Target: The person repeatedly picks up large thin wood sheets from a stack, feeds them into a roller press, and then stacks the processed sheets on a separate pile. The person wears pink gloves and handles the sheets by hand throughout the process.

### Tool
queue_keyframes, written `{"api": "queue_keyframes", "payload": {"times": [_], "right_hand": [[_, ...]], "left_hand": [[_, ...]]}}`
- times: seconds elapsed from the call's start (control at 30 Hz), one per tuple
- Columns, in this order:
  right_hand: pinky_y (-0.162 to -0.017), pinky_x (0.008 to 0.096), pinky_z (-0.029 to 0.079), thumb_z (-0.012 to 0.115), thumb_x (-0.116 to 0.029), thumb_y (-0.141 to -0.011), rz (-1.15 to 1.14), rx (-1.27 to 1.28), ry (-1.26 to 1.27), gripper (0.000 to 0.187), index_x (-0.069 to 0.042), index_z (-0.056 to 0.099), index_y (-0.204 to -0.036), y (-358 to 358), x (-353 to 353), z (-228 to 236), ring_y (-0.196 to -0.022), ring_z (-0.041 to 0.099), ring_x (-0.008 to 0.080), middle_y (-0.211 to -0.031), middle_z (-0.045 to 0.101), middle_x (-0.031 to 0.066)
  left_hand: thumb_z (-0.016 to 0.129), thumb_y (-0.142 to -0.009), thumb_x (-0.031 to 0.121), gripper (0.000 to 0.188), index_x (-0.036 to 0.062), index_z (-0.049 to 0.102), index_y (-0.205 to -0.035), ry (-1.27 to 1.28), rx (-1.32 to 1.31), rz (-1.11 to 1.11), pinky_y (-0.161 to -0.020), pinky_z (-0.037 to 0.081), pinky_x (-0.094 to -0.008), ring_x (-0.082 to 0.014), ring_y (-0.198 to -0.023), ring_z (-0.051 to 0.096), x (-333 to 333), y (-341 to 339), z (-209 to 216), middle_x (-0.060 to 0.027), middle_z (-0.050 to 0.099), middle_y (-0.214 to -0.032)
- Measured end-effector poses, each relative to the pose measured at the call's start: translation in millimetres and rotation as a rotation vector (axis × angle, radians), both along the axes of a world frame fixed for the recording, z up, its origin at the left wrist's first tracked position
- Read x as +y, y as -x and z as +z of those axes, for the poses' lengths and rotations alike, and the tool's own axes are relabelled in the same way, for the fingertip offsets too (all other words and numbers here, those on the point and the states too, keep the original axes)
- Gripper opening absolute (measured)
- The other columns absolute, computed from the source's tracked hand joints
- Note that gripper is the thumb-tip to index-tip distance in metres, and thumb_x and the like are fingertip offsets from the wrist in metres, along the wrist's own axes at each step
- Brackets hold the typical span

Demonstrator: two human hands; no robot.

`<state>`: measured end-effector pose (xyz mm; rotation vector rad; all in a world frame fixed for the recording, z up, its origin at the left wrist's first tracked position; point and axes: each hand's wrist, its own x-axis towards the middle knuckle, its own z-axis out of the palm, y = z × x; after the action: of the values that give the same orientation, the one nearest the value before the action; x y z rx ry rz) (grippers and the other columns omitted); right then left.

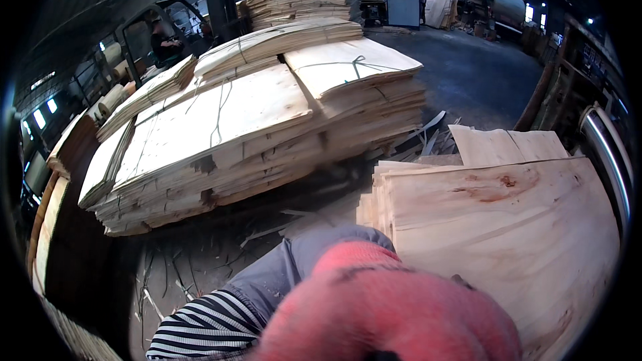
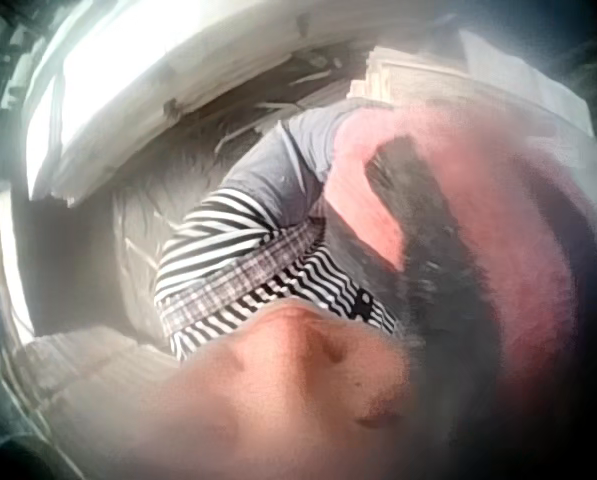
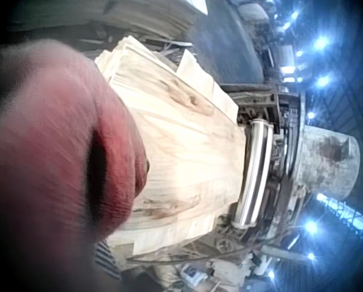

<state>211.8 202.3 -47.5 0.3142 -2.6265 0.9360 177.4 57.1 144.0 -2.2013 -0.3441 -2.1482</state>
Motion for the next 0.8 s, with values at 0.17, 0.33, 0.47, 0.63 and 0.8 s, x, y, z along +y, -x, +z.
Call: {"api": "queue_keyframes", "payload": {"times": [0.17, 0.33, 0.47, 0.63, 0.8], "right_hand": [[-0.092, 0.0366, 0.037, 0.047, -0.016, -0.089, -0.003, -0.048, 0.064, 0.032, 0.001, 0.052, -0.115, -0.1, -1.6, 0.5, -0.105, 0.051, 0.0309, -0.113, 0.055, 0.0182], [-0.092, 0.0364, 0.038, 0.048, -0.016, -0.088, -0.006, -0.072, 0.096, 0.032, 0.001, 0.052, -0.115, 0.1, -2.1, 0.6, -0.105, 0.051, 0.0307, -0.113, 0.055, 0.0181], [-0.091, 0.0362, 0.038, 0.049, -0.016, -0.088, -0.002, -0.083, 0.119, 0.032, 0.001, 0.052, -0.116, 0.4, -3.0, 1.4, -0.105, 0.051, 0.0306, -0.113, 0.055, 0.0180], [-0.091, 0.0360, 0.039, 0.050, -0.015, -0.087, -0.002, -0.098, 0.144, 0.033, 0.000, 0.052, -0.116, 0.4, -4.2, 1.2, -0.105, 0.051, 0.0304, -0.114, 0.054, 0.0179], [-0.091, 0.0357, 0.039, 0.050, -0.015, -0.087, 0.007, -0.107, 0.155, 0.033, 0.000, 0.052, -0.116, 0.6, -7.6, 4.1, -0.105, 0.051, 0.0302, -0.114, 0.054, 0.0178]], "left_hand": [[0.049, -0.089, 0.023, 0.036, -0.0048, 0.054, -0.110, -0.159, 0.092, -0.037, -0.084, 0.044, -0.0419, -0.0350, -0.103, 0.051, 37.4, -4.7, -7.1, -0.0232, 0.052, -0.113], [0.052, -0.086, 0.021, 0.036, -0.0048, 0.054, -0.111, 0.087, 0.081, -0.183, -0.088, 0.042, -0.0432, -0.0357, -0.105, 0.050, 23.7, -18.1, -12.4, -0.0230, 0.051, -0.115], [0.052, -0.086, 0.022, 0.037, -0.0045, 0.053, -0.112, 0.098, 0.091, -0.210, -0.090, 0.040, -0.0428, -0.0355, -0.107, 0.049, 19.4, -24.8, -14.9, -0.0228, 0.051, -0.116], [0.053, -0.086, 0.024, 0.039, -0.0042, 0.052, -0.113, 0.116, 0.099, -0.221, -0.091, 0.039, -0.0423, -0.0352, -0.108, 0.048, 16.6, -30.2, -16.8, -0.0225, 0.050, -0.117], [0.053, -0.086, 0.025, 0.041, -0.0038, 0.051, -0.115, 0.113, 0.113, -0.212, -0.092, 0.038, -0.0417, -0.0350, -0.109, 0.047, 15.0, -36.5, -17.9, -0.0222, 0.049, -0.118]]}}
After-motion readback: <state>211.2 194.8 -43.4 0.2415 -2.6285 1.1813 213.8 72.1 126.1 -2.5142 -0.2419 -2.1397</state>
